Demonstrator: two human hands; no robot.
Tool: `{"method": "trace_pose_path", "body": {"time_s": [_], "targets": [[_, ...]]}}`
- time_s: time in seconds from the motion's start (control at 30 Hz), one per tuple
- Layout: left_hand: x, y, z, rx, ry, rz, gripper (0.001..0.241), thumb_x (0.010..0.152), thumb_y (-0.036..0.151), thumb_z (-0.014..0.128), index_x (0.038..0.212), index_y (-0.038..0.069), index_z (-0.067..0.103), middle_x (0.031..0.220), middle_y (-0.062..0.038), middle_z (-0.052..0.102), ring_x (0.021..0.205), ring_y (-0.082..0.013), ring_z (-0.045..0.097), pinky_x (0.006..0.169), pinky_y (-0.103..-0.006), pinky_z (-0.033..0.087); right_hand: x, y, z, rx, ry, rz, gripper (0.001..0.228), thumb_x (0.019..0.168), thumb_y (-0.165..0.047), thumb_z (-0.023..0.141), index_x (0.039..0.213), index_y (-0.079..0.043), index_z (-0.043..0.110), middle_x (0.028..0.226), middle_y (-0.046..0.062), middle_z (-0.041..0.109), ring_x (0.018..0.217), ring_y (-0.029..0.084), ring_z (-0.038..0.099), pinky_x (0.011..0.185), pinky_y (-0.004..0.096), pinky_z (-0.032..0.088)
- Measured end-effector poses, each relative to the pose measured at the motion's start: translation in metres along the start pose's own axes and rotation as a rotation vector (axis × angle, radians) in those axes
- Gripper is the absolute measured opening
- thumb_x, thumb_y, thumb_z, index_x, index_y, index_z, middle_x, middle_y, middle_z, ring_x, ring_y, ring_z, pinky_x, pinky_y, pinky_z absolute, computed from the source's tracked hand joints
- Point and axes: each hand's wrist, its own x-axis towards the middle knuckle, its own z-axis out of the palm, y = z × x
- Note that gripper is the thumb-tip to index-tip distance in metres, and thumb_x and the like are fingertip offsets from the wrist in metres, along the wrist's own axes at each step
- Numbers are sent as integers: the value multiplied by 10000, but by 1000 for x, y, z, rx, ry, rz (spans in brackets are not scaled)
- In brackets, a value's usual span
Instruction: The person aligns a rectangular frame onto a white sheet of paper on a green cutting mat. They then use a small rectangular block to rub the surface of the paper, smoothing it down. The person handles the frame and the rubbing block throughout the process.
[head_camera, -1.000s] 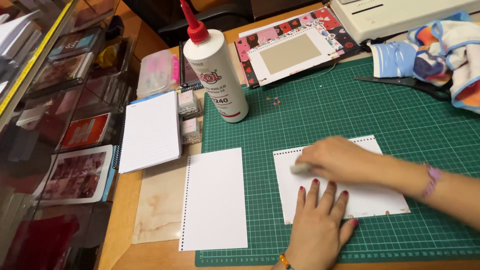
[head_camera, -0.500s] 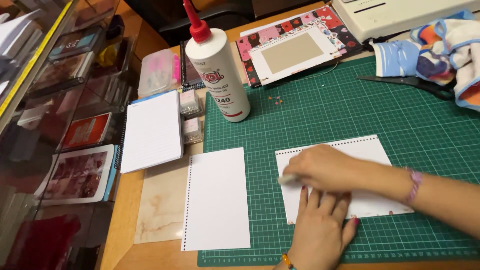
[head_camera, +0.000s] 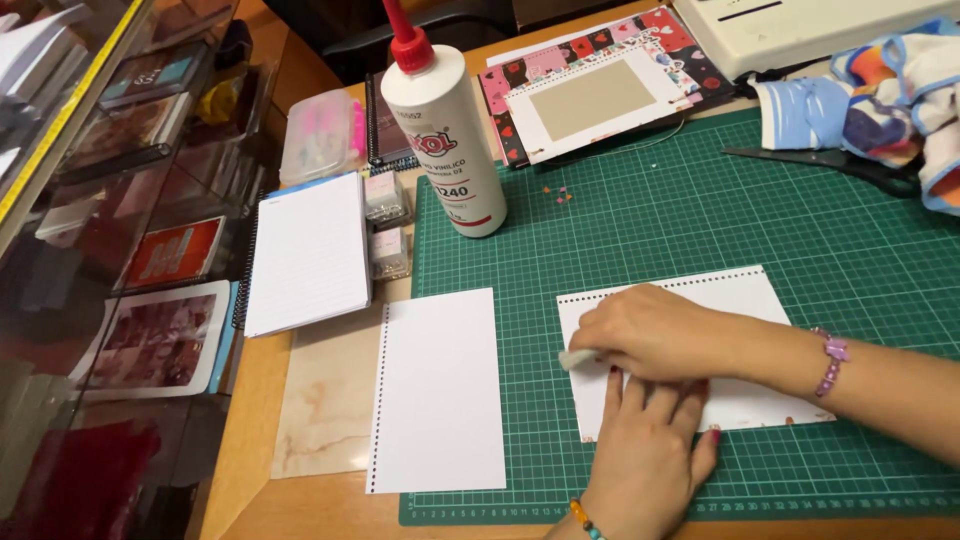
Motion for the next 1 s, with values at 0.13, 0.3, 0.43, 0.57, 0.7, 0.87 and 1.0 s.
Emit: {"method": "trace_pose_path", "body": {"time_s": [0.13,0.3,0.43,0.57,0.7,0.87,1.0], "targets": [[-4,-2,10,18,-31,-23,468,1013,300,531,1350,1,660,1394,-222,577,1300,-492,449,1117,-691,275,12,14,-11,63,-58,142,220,816,-253,697,1020,-298,767,998,-107,812,861,226,755,669,449,540],[-8,-2,16,-21,-5,-20,483,1002,274,552,1374,-21,642,1448,-279,561,1351,-553,434,1105,-712,274,19,40,3,-81,70,169,238,827,-258,723,1063,-277,748,1029,-55,798,924,277,734,700,525,551],[-3,0,7,28,-29,-25,479,997,294,549,1362,1,651,1415,-224,574,1330,-496,440,1115,-689,276,2,5,-5,1,-28,82,126,863,-225,694,985,-245,713,954,-70,773,844,253,718,629,470,520],[-5,-2,11,44,-10,-7,484,1001,298,547,1373,4,646,1402,-235,580,1343,-515,439,1142,-676,262,4,29,2,-18,44,80,217,845,-266,707,1059,-275,739,1038,-75,774,939,242,723,688,472,541],[-5,-1,14,83,-13,-12,468,997,302,556,1360,23,656,1445,-237,576,1349,-513,461,1096,-678,318,2,58,-11,-219,95,212,165,891,-315,655,1045,-285,708,939,-69,741,868,254,702,631,494,524],[-4,-5,18,110,-15,-7,472,989,294,560,1370,32,651,1454,-229,565,1347,-513,453,1096,-683,313,-11,50,-3,-187,83,167,180,882,-275,688,1062,-262,686,975,-62,728,907,247,700,661,486,539],[-5,-5,23,154,-32,-9,480,986,320,546,1376,61,650,1443,-214,582,1316,-497,471,1104,-670,310,-23,34,-2,-126,56,152,269,855,-242,684,1123,-265,693,1059,-74,749,976,254,704,688,500,532]]}}
